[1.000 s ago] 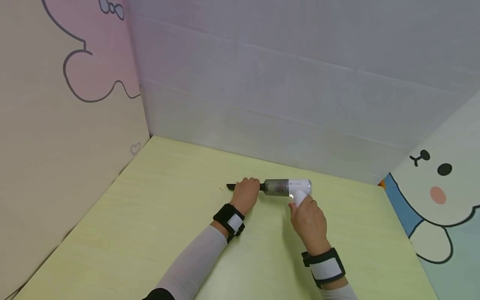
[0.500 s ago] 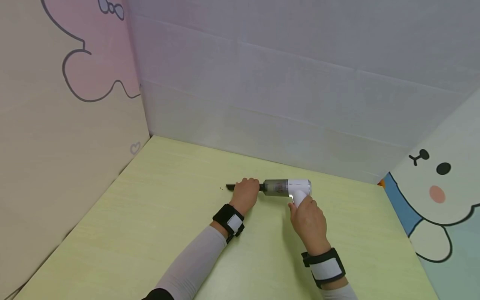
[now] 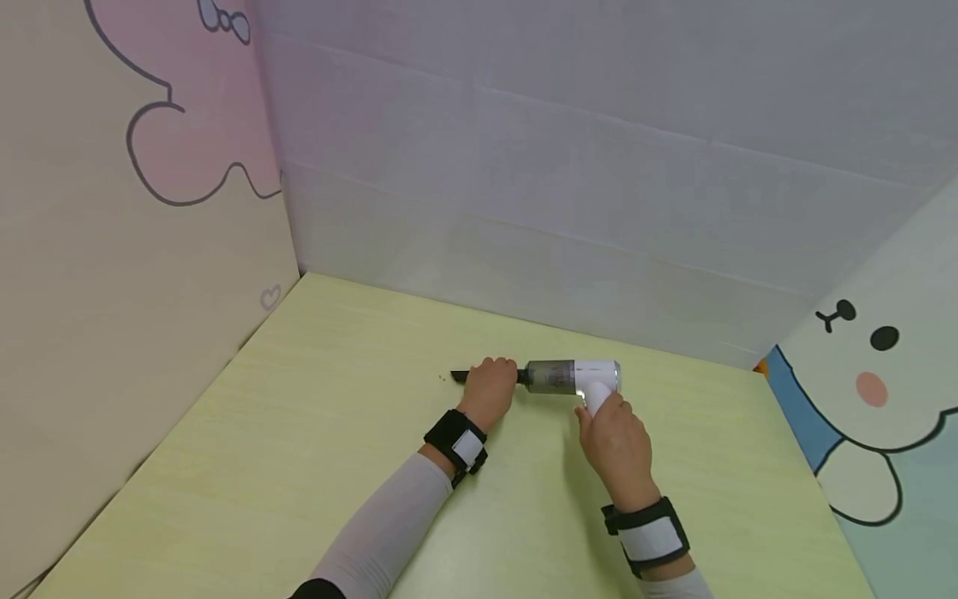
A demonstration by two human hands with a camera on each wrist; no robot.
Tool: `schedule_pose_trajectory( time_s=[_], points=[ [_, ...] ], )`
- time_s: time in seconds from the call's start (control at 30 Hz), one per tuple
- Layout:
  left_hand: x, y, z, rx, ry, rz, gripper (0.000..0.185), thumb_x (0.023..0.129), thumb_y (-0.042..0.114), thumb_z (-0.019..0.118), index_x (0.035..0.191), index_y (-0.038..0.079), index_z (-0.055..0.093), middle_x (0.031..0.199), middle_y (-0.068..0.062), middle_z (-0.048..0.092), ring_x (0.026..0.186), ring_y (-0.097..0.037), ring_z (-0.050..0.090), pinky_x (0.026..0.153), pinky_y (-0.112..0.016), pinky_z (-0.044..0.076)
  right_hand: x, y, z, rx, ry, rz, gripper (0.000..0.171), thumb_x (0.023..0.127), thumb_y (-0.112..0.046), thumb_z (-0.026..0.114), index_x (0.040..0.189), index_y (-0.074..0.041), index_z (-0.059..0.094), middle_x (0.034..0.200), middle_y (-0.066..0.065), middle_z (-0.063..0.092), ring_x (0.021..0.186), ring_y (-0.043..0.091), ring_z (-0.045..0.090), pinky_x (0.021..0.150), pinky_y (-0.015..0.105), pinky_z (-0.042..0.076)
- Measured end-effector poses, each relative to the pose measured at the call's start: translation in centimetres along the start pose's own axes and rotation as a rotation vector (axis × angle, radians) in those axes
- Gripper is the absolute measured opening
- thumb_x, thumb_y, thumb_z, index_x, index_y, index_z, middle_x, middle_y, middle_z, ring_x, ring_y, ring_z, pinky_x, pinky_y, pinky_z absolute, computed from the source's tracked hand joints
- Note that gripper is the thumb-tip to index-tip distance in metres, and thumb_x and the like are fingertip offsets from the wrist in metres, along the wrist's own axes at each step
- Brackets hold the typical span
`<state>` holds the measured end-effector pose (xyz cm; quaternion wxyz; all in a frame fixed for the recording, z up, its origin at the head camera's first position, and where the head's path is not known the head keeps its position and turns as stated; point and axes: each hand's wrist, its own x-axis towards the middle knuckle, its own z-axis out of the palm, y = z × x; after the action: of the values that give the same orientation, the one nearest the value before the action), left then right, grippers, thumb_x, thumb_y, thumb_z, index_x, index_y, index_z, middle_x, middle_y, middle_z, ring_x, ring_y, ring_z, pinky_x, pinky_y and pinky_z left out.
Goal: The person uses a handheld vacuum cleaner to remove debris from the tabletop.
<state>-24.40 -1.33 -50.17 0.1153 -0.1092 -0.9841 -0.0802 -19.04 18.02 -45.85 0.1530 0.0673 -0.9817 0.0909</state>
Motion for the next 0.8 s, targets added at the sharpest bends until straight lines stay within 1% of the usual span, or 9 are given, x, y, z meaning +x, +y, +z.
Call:
schedule_pose_trajectory(
  time_s=[0.17, 0.33, 0.57, 0.8],
  points=[
    [0.06, -0.16, 0.10, -0.009, -0.004, -0.002, 0.011, 0.100, 0.008, 0.063, 0.104, 0.006, 0.073, 0.097, -0.009, 0.072, 0.089, -0.027, 0.068, 0.075, -0.042, 0.061, -0.01, -0.06, 0.03, -0.003, 0.005, -0.006, 0.048, 0.094, -0.025, 0.073, 0.097, 0.019, 0.052, 0.072, 0.024, 0.056, 0.054, 0.033, 0.060, 0.045, 0.044, 0.051],
    [-0.02, -0.28, -0.04, -0.023, -0.020, -0.007, 0.011, 0.100, 0.007, 0.063, 0.105, 0.006, 0.073, 0.098, -0.010, 0.072, 0.090, -0.027, 0.068, 0.076, -0.042, 0.061, 0.02, -0.10, 0.10, 0.003, -0.015, 0.005, 0.049, 0.094, -0.026, 0.073, 0.097, 0.018, 0.051, 0.073, 0.023, 0.056, 0.055, 0.032, 0.059, 0.045, 0.044, 0.051],
    [-0.15, -0.41, -0.17, -0.025, -0.014, -0.003, 0.011, 0.099, 0.007, 0.064, 0.105, 0.005, 0.073, 0.098, -0.010, 0.072, 0.089, -0.027, 0.068, 0.076, -0.043, 0.061, 0.00, -0.26, 0.17, 0.006, -0.014, 0.008, 0.049, 0.094, -0.026, 0.073, 0.096, 0.017, 0.052, 0.072, 0.022, 0.056, 0.055, 0.032, 0.059, 0.045, 0.044, 0.051],
    [-0.09, -0.41, -0.27, -0.040, -0.041, -0.016, 0.011, 0.100, 0.006, 0.063, 0.105, 0.005, 0.073, 0.098, -0.011, 0.072, 0.090, -0.028, 0.068, 0.076, -0.043, 0.061, -0.08, -0.38, 0.06, 0.012, -0.022, 0.014, 0.049, 0.094, -0.026, 0.073, 0.098, 0.018, 0.052, 0.074, 0.023, 0.056, 0.056, 0.033, 0.059, 0.047, 0.044, 0.051]
  ],
)
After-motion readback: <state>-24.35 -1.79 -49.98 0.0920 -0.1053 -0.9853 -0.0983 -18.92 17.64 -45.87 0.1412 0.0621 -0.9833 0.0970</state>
